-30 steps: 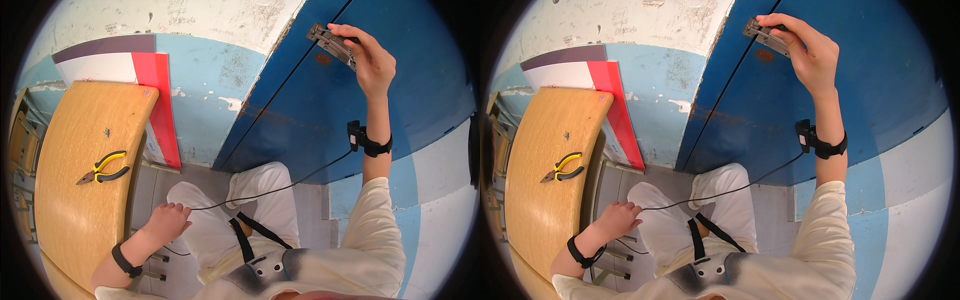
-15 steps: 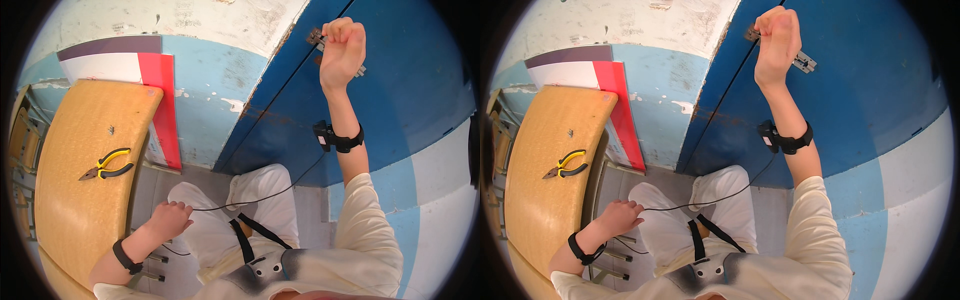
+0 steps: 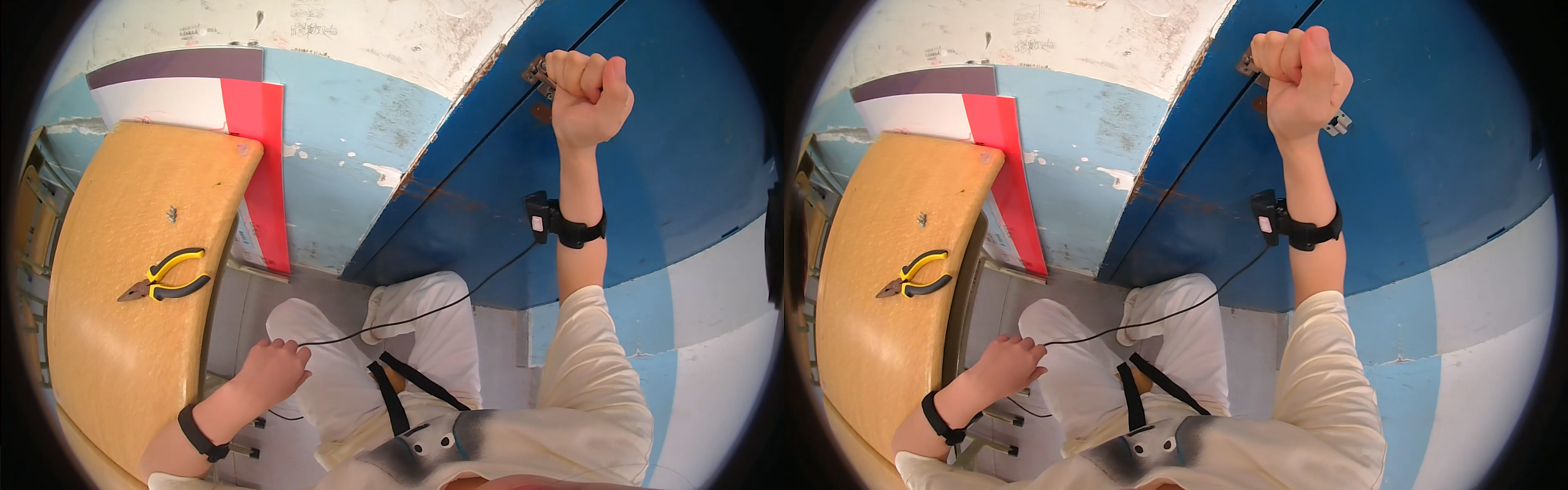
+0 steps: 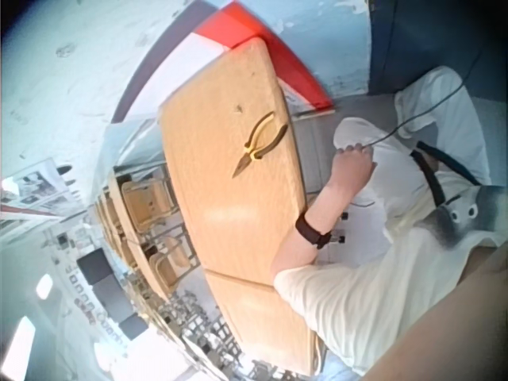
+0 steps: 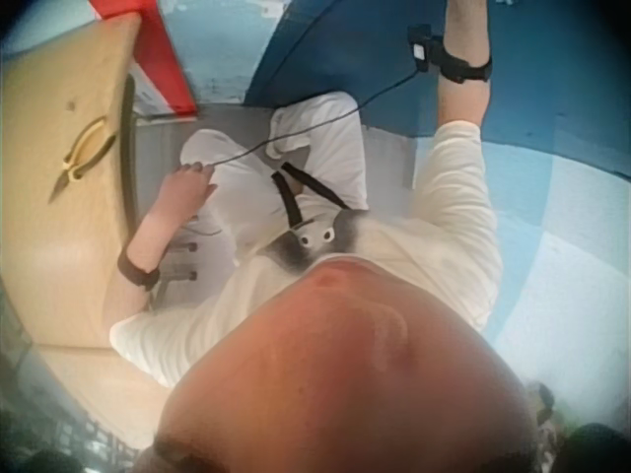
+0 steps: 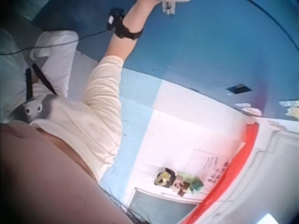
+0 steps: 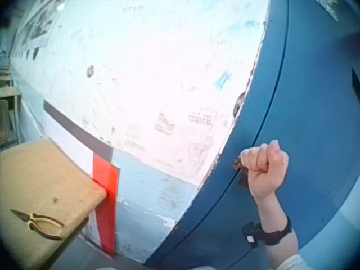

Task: The recorder uses tools to adjust and repair a sliding metal bolt latch on a door.

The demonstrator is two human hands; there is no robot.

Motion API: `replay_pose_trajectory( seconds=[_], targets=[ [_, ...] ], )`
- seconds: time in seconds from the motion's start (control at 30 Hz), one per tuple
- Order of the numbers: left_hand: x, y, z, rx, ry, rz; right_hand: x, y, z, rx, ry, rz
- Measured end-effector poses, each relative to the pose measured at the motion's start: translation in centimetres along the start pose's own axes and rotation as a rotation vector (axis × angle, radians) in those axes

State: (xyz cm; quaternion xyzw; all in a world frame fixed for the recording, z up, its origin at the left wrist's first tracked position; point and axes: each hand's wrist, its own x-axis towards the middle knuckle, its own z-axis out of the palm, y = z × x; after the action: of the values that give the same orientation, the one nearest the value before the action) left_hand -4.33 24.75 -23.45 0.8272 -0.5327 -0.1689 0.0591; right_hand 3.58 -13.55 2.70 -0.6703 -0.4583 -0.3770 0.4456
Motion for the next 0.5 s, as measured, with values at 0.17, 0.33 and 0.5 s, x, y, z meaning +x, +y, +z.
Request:
replay_pose_trajectory(
  seconds=[0.17, 0.33, 0.5],
  targets=[
    [0.1, 0.0, 0.0, -0.003, -0.011, -0.013, 1.1, -0.6, -1.4, -0.001, -0.294, 0.161],
    [0.0, 0.1, -0.1, -0.005, 0.012, -0.011, 2.1, -1.0, -3.2, 0.032, -0.470, 0.276],
    [-0.1, 0.1, 0.1, 0.031, 0.051, 0.015, 0.7, -0.5, 1.5, -0.190, -0.091, -0.033]
  ],
)
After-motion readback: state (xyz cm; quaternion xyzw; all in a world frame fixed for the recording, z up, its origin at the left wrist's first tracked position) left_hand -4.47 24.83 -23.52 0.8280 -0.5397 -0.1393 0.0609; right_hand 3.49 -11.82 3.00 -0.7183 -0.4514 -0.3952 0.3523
